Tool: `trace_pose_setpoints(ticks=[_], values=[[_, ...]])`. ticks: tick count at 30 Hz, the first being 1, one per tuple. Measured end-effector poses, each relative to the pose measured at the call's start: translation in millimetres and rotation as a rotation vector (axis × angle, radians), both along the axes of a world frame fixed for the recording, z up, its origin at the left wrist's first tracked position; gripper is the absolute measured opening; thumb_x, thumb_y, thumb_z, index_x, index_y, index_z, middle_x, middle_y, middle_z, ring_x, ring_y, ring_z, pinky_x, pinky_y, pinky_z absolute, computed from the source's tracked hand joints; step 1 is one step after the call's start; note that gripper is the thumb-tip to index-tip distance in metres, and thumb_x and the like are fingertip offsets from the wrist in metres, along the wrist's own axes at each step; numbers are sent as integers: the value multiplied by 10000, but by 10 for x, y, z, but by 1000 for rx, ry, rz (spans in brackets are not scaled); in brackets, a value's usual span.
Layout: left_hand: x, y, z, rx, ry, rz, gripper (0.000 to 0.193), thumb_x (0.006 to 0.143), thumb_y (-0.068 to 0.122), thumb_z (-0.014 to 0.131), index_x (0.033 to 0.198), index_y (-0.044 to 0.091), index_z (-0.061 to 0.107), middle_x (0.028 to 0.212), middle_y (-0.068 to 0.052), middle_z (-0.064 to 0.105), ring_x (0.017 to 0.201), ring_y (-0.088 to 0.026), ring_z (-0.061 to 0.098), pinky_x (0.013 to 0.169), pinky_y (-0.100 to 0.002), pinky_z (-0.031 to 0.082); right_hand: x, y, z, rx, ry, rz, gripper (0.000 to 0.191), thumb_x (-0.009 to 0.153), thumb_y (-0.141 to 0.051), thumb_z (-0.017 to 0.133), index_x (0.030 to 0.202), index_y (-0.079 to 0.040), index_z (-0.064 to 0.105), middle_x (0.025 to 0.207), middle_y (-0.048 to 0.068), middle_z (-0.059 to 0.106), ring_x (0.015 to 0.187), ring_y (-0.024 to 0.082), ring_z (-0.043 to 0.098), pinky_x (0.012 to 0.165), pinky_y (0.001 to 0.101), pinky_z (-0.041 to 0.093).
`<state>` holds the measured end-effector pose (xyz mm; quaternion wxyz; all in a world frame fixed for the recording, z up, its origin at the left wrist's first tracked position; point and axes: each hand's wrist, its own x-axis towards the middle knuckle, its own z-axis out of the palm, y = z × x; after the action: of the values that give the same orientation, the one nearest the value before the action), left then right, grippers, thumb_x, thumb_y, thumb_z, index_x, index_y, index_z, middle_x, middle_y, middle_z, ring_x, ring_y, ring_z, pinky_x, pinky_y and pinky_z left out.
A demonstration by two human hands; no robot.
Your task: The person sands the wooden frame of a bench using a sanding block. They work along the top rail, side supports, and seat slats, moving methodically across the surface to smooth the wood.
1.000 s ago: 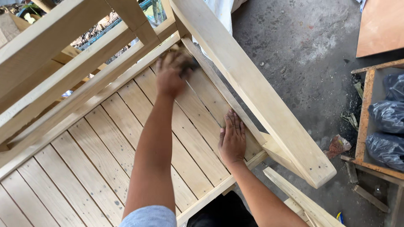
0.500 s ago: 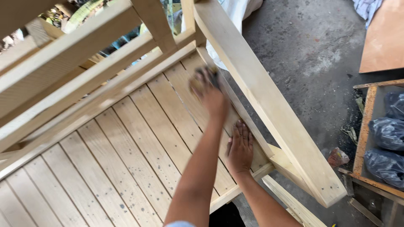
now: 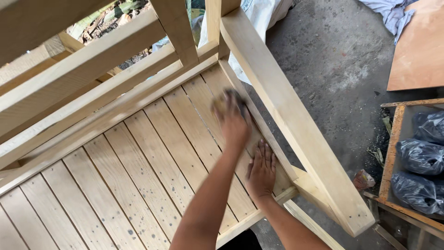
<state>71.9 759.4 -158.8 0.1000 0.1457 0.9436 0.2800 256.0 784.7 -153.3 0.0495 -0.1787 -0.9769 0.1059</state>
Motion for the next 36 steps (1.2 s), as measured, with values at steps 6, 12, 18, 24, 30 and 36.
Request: trace_pose_setpoints(ticks=[6,12,18,24,30,36], values=[[150,-78,20,-426,127,-237,533,960,320,387,1434,122,530,1629,-100,342,1510,-297,198,1154,-684,56,-18,7,-4,38,-46,7,511,1033,-203,362,1490,23,394,1665,170,312,1553,305,249,1256,477,159],[-589,-58,-58,-313,225,-35,446,1059,308,429,1353,55,649,1665,-122,383,1567,-316,268,1267,-584,158,19,-25,13,-40,18,-17,483,1052,-194,373,1502,-26,422,1665,134,336,1564,281,266,1273,469,176],[400,-79,56,-167,240,-200,562,1008,313,400,1454,22,579,1631,-147,381,1555,-319,246,1285,-505,135,-10,-6,74,-24,33,-18,526,1037,-220,388,1504,20,408,1651,150,337,1544,288,278,1253,479,189],[-852,-189,39,-171,91,-52,420,1062,265,444,1340,20,642,1632,-148,413,1559,-334,293,1312,-482,185,37,-30,45,-64,61,-39,471,1053,-189,400,1494,-25,427,1649,126,376,1540,279,326,1246,481,230],[545,-375,159,-69,317,-410,621,873,254,577,1455,43,538,1603,-181,349,1500,-449,250,1225,-537,172,131,-10,-42,-172,164,-102,514,1008,-128,455,1505,1,419,1601,145,437,1491,312,395,1228,486,287],[-315,-1058,139,-63,294,-436,422,993,290,592,1411,337,615,1593,-99,453,1509,-328,388,1324,-602,179,220,2,47,-221,327,-106,489,1031,-59,428,1517,-20,395,1562,108,520,1480,295,471,1252,467,350]])
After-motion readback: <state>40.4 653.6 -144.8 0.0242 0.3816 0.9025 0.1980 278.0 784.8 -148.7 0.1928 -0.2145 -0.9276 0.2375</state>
